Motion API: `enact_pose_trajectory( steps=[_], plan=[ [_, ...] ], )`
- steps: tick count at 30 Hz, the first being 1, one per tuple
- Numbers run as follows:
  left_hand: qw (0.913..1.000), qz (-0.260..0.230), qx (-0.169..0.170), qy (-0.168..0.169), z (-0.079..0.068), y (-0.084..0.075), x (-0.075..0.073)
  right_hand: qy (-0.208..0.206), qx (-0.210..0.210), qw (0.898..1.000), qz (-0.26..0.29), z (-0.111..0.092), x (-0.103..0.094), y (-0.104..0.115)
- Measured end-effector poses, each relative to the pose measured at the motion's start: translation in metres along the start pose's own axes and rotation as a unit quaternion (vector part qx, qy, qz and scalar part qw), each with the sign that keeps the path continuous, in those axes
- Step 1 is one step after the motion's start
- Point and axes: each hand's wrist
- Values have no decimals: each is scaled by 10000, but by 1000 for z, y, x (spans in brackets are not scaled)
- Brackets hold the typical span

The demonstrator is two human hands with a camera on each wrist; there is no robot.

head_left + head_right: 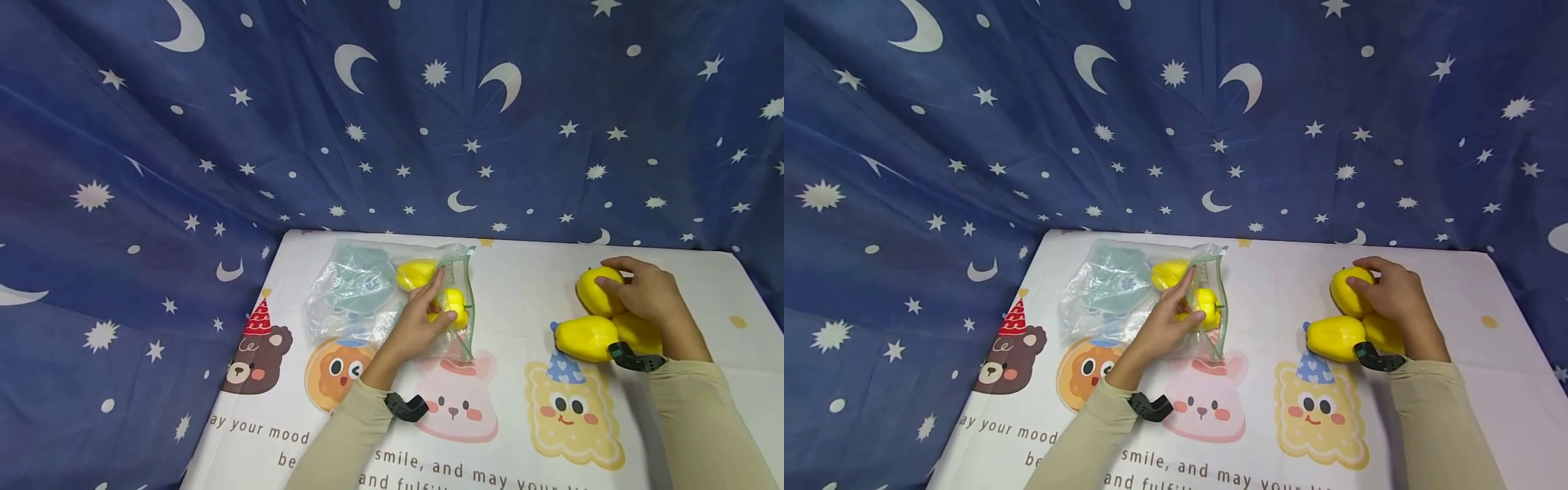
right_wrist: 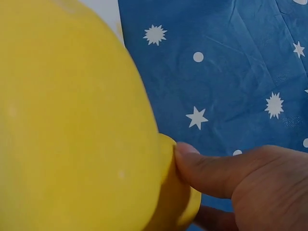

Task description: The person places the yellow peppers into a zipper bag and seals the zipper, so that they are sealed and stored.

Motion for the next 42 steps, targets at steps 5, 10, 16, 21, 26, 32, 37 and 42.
enact_pose_trajectory(
  steps=[5, 10, 16, 21, 26, 32, 37, 42],
  plan=[
    [9996, -107, -95, -242, 5, 0, 5, 182, 21, 9997, 154, 2, 2, -2],
    [9995, -80, -169, -255, 8, 0, 6, 262, 6, 9996, 99, 3, 3, -4],
    [9993, 31, -379, -56, 9, -1, 3, 353, -282, 9985, -310, 4, 0, -5],
    [9990, 151, -395, 134, 10, -1, 0, 248, -455, 9982, -287, 3, 0, -4],
    [9981, 469, -281, 294, 12, -2, -1, -11, -548, 9983, -221, 1, 1, -2],
    [9972, 600, -227, 386, 13, -2, -2, -120, -568, 9982, -117, 2, 2, 0],
    [9968, 648, -244, 404, 12, -2, -2, -111, -477, 9988, -53, -1, 0, 0],
    [9972, 604, -210, 391, 12, -3, -2, 17, -409, 9991, 91, -5, -3, -1]
  ],
)
Point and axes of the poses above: each hand's wrist, its own z-axis towards the middle knuckle, its own x-axis out of the palm, y = z × x, and after that the axes turned 1 degree about x, right-handed
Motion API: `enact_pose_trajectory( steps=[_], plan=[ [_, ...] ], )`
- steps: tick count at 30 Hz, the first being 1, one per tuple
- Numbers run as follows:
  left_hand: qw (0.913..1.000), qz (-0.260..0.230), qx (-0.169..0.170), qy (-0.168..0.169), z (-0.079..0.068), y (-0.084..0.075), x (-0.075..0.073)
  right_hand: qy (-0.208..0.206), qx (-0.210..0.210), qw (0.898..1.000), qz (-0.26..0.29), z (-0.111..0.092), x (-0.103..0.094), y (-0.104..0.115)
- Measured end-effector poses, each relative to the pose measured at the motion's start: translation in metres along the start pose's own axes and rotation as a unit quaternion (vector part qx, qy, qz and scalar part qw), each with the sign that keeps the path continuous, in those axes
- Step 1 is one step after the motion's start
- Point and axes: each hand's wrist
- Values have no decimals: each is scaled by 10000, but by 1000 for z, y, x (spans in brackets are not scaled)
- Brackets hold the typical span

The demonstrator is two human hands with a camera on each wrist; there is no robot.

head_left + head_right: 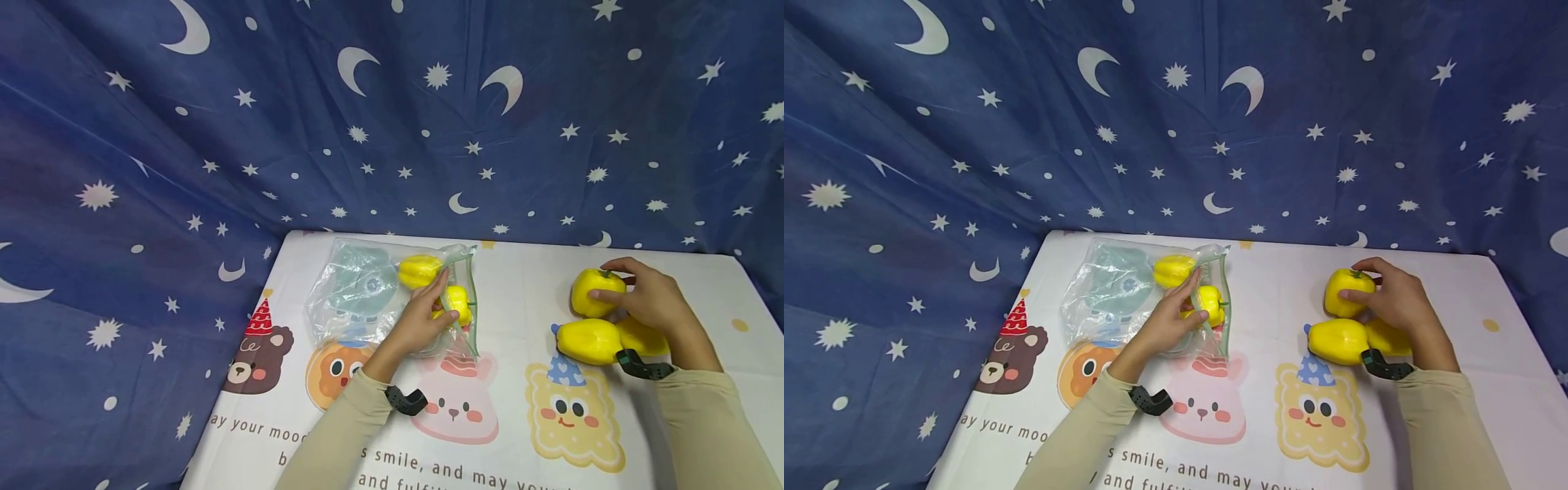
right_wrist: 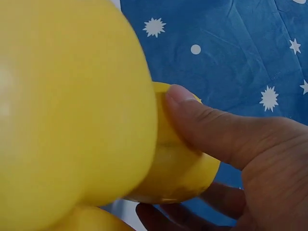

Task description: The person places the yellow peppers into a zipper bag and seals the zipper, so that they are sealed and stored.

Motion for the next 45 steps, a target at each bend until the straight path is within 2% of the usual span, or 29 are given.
enact_pose_trajectory(
  steps=[8, 18, 25, 32, 38, 45],
  plan=[
    [9999, 37, -98, 41, 0, -3, 0, 110, -101, 9998, 97, -2, 0, -1],
    [9999, 30, -141, 48, -1, -1, 0, 162, 35, 9995, 279, -2, 4, 2],
    [9999, 11, -146, 16, -1, -1, 0, 212, 84, 9990, 389, -2, 6, 12],
    [9999, 19, -134, 35, 0, -1, -1, 465, 26, 9975, 523, -4, 9, 26],
    [10000, 49, -38, 30, 0, 0, -1, 622, -112, 9962, 597, -6, 18, 37],
    [10000, 82, 36, 11, 0, 1, -1, 834, -173, 9909, 1041, -11, 32, 51]
  ],
)
Point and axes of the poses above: each hand's wrist, its own z-axis towards the middle knuckle, its own x-axis out of the palm, y = z × x, and after that the axes turned 1 degree about x, right-handed
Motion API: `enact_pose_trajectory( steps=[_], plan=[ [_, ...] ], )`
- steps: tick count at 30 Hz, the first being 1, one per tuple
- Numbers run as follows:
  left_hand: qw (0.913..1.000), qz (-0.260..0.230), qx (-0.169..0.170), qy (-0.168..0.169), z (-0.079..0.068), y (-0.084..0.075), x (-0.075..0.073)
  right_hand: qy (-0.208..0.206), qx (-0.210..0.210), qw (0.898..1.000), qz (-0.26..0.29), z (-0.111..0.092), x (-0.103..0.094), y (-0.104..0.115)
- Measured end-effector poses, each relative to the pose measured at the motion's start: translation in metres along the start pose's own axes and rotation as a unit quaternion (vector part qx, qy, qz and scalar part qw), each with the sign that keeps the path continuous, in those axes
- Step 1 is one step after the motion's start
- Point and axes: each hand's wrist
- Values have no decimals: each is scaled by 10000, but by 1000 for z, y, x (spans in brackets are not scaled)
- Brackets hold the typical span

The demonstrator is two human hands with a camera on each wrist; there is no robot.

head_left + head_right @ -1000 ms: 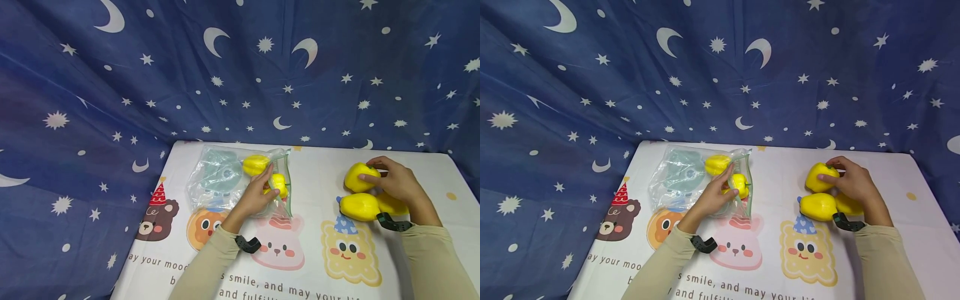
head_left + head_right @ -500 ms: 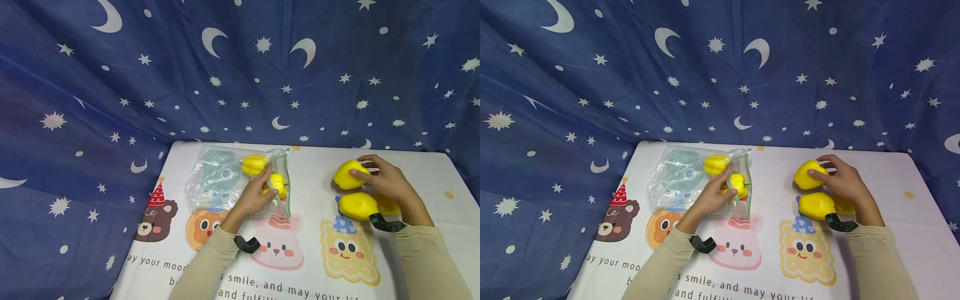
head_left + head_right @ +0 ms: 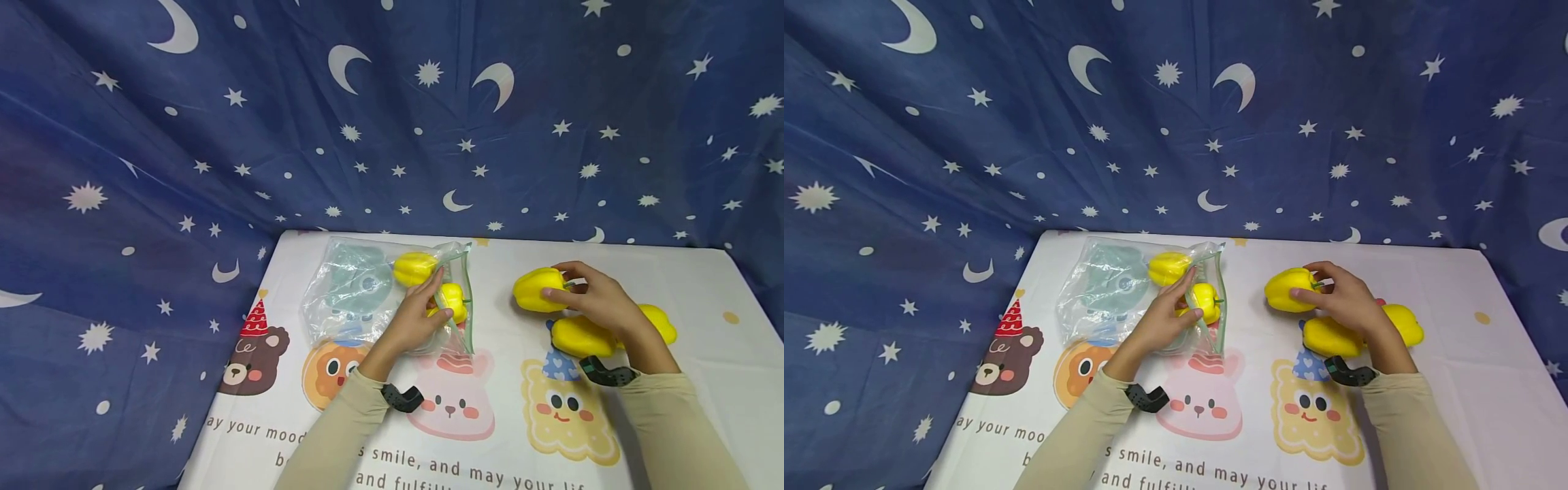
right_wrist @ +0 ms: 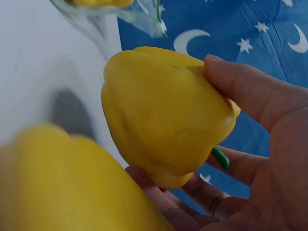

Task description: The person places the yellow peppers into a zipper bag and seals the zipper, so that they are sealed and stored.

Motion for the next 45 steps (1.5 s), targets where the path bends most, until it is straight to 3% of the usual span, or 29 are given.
enact_pose_trajectory(
  steps=[8, 19, 35, 45],
  plan=[
    [9999, 22, -81, 70, 0, -1, -1, 31, -266, 9996, 94, -3, 10, 12],
    [9998, 43, -114, 159, 0, -2, -3, 15, -556, 9977, -396, -5, 31, 27],
    [9999, 109, 48, 84, 2, -6, -4, 268, -998, 9945, 191, -5, 65, 24],
    [9998, 117, 181, 30, 1, -12, -4, 187, -931, 9952, 250, -3, 77, 20]
  ],
)
Point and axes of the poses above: each hand's wrist, its own z-axis towards the middle knuckle, its own x-axis out of the palm, y = z × x, and after that the axes turned 1 degree about x, right-handed
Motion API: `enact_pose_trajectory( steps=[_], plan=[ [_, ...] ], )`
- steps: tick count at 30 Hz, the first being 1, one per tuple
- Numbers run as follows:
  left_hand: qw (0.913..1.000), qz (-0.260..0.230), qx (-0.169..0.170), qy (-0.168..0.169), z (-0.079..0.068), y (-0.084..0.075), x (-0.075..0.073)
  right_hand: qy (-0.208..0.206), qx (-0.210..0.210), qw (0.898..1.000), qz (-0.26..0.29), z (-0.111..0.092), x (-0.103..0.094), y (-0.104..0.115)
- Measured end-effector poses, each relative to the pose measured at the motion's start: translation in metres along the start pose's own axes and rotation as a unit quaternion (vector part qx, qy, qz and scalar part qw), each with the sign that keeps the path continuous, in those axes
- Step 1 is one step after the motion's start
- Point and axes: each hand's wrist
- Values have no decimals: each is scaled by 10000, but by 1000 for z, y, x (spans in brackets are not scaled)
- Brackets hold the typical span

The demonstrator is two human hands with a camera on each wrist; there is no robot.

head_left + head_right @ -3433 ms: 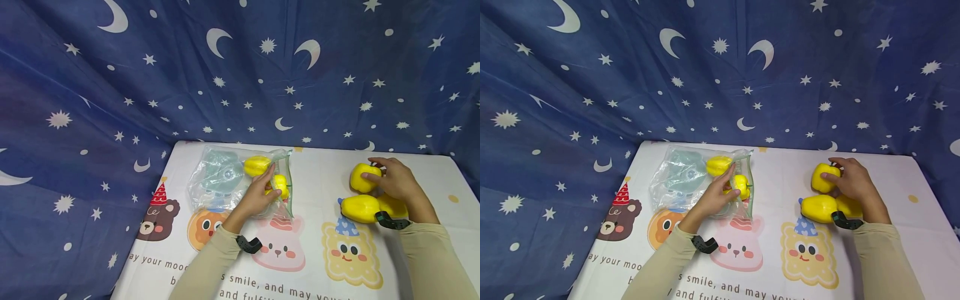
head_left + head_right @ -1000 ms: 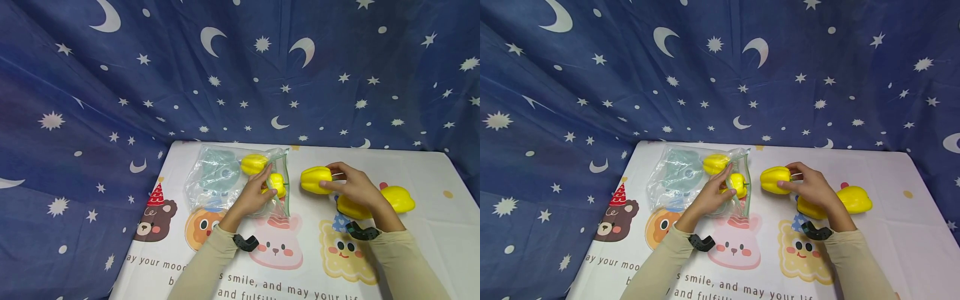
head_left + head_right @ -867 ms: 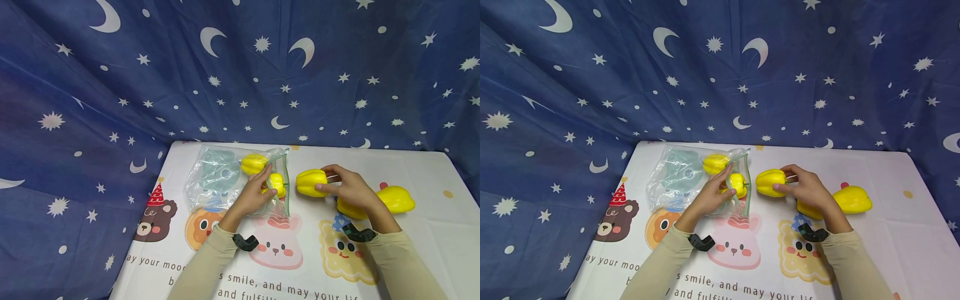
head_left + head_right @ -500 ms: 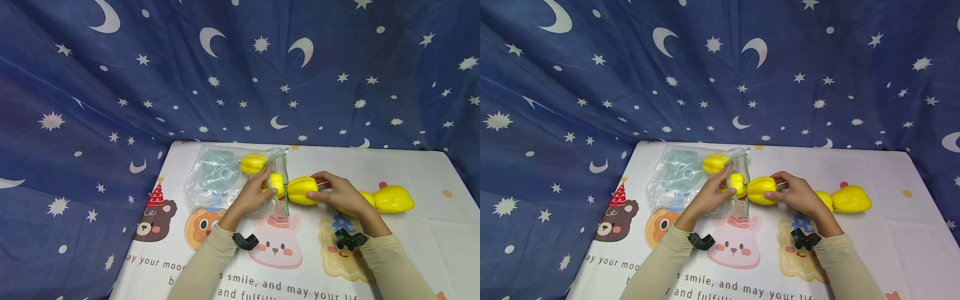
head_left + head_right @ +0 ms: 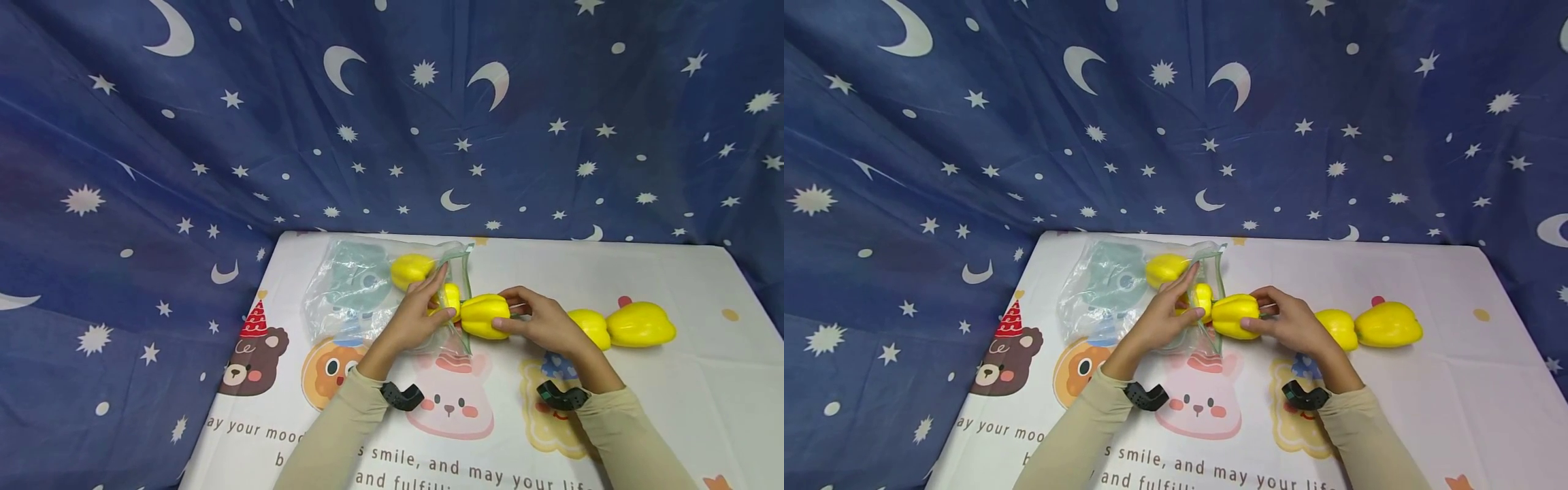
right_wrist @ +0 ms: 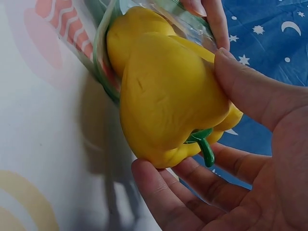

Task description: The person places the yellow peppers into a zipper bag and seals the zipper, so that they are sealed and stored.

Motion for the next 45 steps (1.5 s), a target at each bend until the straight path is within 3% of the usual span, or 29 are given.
enact_pose_trajectory(
  steps=[9, 24, 30, 37, 45],
  plan=[
    [9999, -62, 147, -39, 1, -2, 3, -198, 67, 9998, -5, -2, 6, 1],
    [9997, -134, 195, 14, -1, -6, 3, -323, 580, 9907, 1184, 5, 25, 1],
    [9995, -194, 223, 89, -2, -7, 3, -377, 642, 9819, 1741, 7, 34, 0],
    [9996, -205, 203, 66, -3, -6, 2, -71, 595, 9613, 2690, 5, 30, -2],
    [9995, -122, 251, 142, -4, -5, 1, -24, 577, 9510, 3036, 7, 30, -7]
  ],
)
Point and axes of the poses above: each hand's wrist, its own z-axis towards the middle knuckle, its own x-axis out of the palm, y = z × x, and after that the axes turned 1 degree about x, right-handed
